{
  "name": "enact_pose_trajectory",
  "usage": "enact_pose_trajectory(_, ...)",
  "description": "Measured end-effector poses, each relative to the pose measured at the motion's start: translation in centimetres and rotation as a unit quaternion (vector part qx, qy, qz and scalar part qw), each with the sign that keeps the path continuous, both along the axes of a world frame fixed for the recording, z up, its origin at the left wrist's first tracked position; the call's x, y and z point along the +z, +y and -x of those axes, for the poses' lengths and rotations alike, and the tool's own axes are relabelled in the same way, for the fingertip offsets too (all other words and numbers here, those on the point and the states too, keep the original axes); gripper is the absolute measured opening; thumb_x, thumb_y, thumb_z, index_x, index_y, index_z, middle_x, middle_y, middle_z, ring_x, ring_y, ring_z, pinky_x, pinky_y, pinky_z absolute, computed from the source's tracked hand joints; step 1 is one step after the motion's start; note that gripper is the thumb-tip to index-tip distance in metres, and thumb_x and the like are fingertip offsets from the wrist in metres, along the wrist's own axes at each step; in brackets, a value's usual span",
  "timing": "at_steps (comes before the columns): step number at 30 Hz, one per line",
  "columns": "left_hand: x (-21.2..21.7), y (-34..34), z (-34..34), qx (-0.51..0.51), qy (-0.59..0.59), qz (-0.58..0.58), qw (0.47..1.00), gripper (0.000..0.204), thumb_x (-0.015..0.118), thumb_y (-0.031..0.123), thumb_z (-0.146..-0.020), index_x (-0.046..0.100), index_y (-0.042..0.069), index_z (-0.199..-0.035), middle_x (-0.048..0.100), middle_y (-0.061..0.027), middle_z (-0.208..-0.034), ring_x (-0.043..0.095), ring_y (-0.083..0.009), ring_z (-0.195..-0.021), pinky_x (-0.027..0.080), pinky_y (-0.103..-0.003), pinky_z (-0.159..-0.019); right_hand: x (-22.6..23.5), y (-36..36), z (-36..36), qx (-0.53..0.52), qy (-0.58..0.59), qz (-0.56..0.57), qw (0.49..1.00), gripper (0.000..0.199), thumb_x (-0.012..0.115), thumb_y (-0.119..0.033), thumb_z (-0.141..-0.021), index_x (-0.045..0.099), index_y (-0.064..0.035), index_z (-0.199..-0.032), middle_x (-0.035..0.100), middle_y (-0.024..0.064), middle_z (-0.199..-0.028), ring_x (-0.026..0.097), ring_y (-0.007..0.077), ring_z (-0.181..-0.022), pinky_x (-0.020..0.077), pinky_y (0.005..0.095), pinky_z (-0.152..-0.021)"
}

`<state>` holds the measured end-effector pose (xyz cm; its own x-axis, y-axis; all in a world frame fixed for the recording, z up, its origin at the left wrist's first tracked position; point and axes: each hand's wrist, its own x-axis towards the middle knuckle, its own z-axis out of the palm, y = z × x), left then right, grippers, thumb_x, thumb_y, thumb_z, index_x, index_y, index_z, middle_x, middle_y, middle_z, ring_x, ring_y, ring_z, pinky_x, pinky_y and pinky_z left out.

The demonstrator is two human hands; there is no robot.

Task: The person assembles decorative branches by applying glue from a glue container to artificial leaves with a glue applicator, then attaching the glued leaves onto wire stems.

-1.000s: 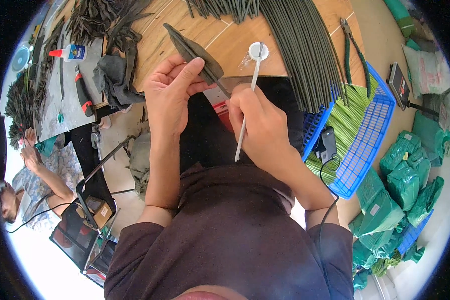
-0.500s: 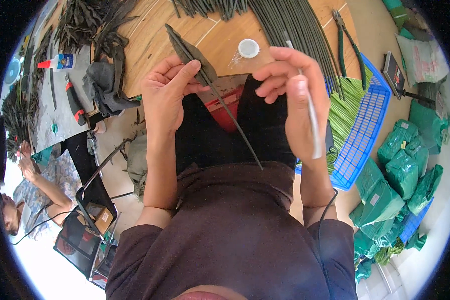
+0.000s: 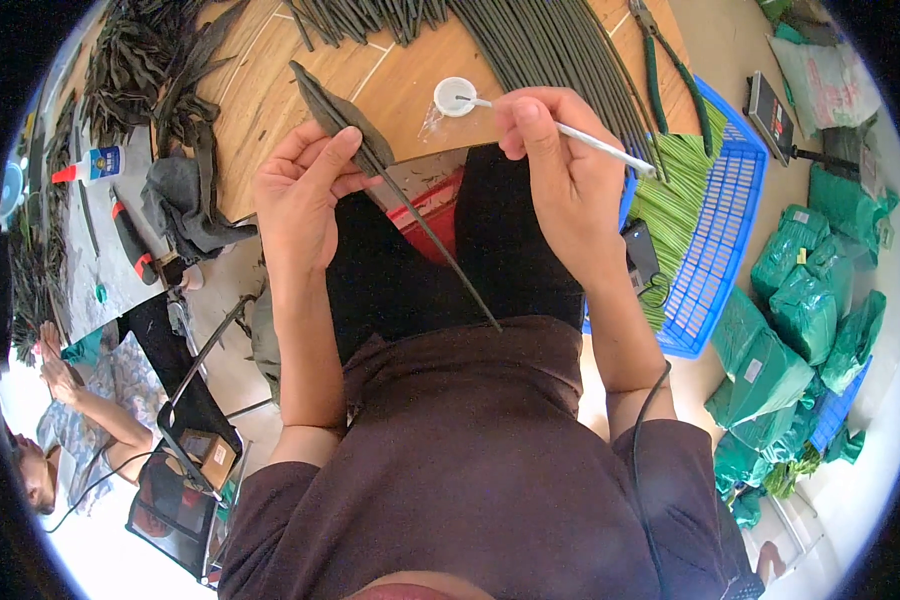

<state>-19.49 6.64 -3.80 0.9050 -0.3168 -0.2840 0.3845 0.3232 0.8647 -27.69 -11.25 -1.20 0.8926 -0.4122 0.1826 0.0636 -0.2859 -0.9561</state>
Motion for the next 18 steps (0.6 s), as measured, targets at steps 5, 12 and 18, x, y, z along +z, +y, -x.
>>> enact_pose_trajectory(5, -0.06, -0.24, -0.19, -0.009, -0.004, -0.003, 1.0, 0.013, 0.059, 0.002, -0.08, 0.058, -0.005, -0.091, 0.064, -0.0101, -0.076, 0.062, -0.0134, -0.062, 0.054, -0.027, -0.054, -0.49, 0.01, -0.3, -0.003, 0.024, 0.012, 1.0, 0.024, 0.047, -0.019, -0.091, 0.057, 0.0023, -0.091, 0.057, 0.0031, -0.075, 0.049, 0.007, -0.065, 0.0423, 0.0195, -0.059)
enact_pose_trajectory(12, -0.04, -0.62, -0.42, -0.018, -0.005, 0.0, 1.0, 0.014, 0.059, 0.001, -0.08, 0.058, -0.005, -0.093, 0.064, -0.011, -0.079, 0.062, -0.0145, -0.063, 0.055, -0.027, -0.055, -0.69, -0.42, -0.43, -0.003, 0.005, -0.018, 1.0, 0.024, 0.047, -0.018, -0.092, 0.057, 0.0039, -0.091, 0.059, 0.0057, -0.076, 0.051, 0.0081, -0.064, 0.0438, 0.021, -0.059)
enact_pose_trajectory(18, 0.1, -0.95, -0.53, -0.025, -0.003, 0.014, 1.0, 0.014, 0.057, 0.001, -0.081, 0.056, -0.007, -0.092, 0.063, -0.0121, -0.078, 0.061, -0.0144, -0.064, 0.053, -0.025, -0.054, -0.15, -0.01, 0.18, -0.034, -0.08, -0.196, 0.977, 0.032, 0.04, -0.021, -0.094, 0.055, 0.0069, -0.092, 0.061, 0.0144, -0.079, 0.056, 0.014, -0.062, 0.047, 0.0256, -0.059)
